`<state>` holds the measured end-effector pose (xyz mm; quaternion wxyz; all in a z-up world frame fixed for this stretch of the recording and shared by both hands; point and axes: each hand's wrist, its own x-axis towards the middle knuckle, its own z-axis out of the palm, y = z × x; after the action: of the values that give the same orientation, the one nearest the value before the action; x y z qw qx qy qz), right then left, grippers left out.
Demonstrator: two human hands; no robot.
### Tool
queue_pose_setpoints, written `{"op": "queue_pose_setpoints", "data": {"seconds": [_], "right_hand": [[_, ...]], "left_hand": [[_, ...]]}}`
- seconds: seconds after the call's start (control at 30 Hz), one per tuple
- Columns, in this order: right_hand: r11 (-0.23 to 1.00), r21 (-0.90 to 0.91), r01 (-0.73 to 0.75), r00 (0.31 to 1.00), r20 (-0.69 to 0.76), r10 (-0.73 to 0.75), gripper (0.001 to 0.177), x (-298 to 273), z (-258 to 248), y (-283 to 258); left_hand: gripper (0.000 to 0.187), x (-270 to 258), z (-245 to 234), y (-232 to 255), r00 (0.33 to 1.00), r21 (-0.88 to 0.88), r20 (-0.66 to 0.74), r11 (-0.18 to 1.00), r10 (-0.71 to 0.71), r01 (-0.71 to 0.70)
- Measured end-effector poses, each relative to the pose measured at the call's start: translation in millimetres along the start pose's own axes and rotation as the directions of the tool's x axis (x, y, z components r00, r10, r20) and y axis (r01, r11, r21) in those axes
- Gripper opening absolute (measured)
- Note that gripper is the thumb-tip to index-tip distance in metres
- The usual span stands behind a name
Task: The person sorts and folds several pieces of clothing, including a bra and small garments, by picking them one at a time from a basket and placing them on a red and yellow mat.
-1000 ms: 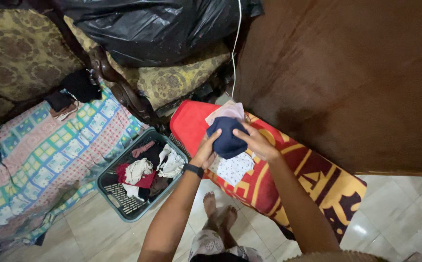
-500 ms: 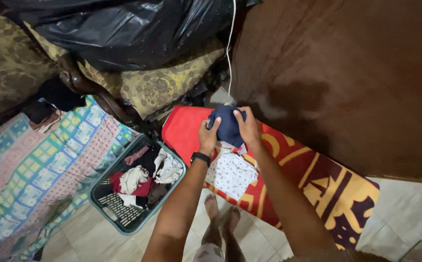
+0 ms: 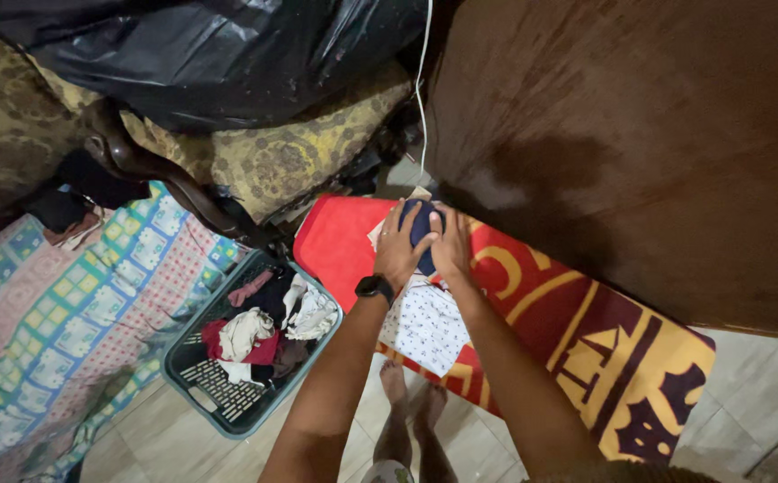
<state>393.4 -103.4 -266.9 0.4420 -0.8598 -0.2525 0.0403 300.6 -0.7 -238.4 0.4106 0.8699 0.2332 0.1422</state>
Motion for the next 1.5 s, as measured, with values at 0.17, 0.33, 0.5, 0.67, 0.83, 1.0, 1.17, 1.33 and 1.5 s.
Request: {"op": "queue_pose_setpoints", "data": {"seconds": [0.17,0.33,0.5,0.67,0.83,1.0,1.17,1.33,1.5], "right_hand": [[0.954,0.058,-0.295,0.955,0.062,0.291,0.055,-1,17,31],[0.84,0.011,-0.542,0.835,0.119,0.537,0.082,11,2,20],[0.57,0.214,-0.793,0.563,0.617,0.551,0.079,26,-22,11],[0.426,0.132,-0.895,0.386,0.709,0.59,0.084,30,-29,3],[0.471,0.097,-0.877,0.374,0.753,0.541,0.091,27,-23,2],[0.346,0.244,-0.906,0.391,0.794,0.465,0.089,20,-20,-4],[0.16,0.346,-0.925,0.379,0.88,0.286,0.078,5,-22,-29],[0.152,0.41,-0.9,0.437,0.852,0.29,0.071,-13,-22,-46],[0.091,0.517,-0.851,0.525,0.838,0.15,0.062,-49,-24,-57]], "left_hand": [[0.076,1,-4,11,0.977,0.072,0.103,0.981,-0.184,0.178],[0.081,-2,10,-17,0.981,-0.099,0.049,0.977,-0.186,0.19],[0.078,-5,20,-33,0.995,-0.201,-0.067,0.978,-0.074,0.059],[0.075,-6,7,-32,0.993,-0.33,-0.084,0.943,-0.082,0.05],[0.075,-14,-11,-21,0.984,-0.355,-0.1,0.929,-0.15,0.106],[0.072,-18,-39,-5,0.983,-0.472,-0.104,0.877,-0.153,0.087],[0.073,-28,-77,23,0.977,-0.423,-0.174,0.905,-0.127,0.042],[0.072,-50,-123,58,0.967,-0.329,-0.217,0.943,-0.133,0.056],[0.074,-94,-163,95,0.957,-0.228,-0.255,0.97,-0.141,0.082]]}}
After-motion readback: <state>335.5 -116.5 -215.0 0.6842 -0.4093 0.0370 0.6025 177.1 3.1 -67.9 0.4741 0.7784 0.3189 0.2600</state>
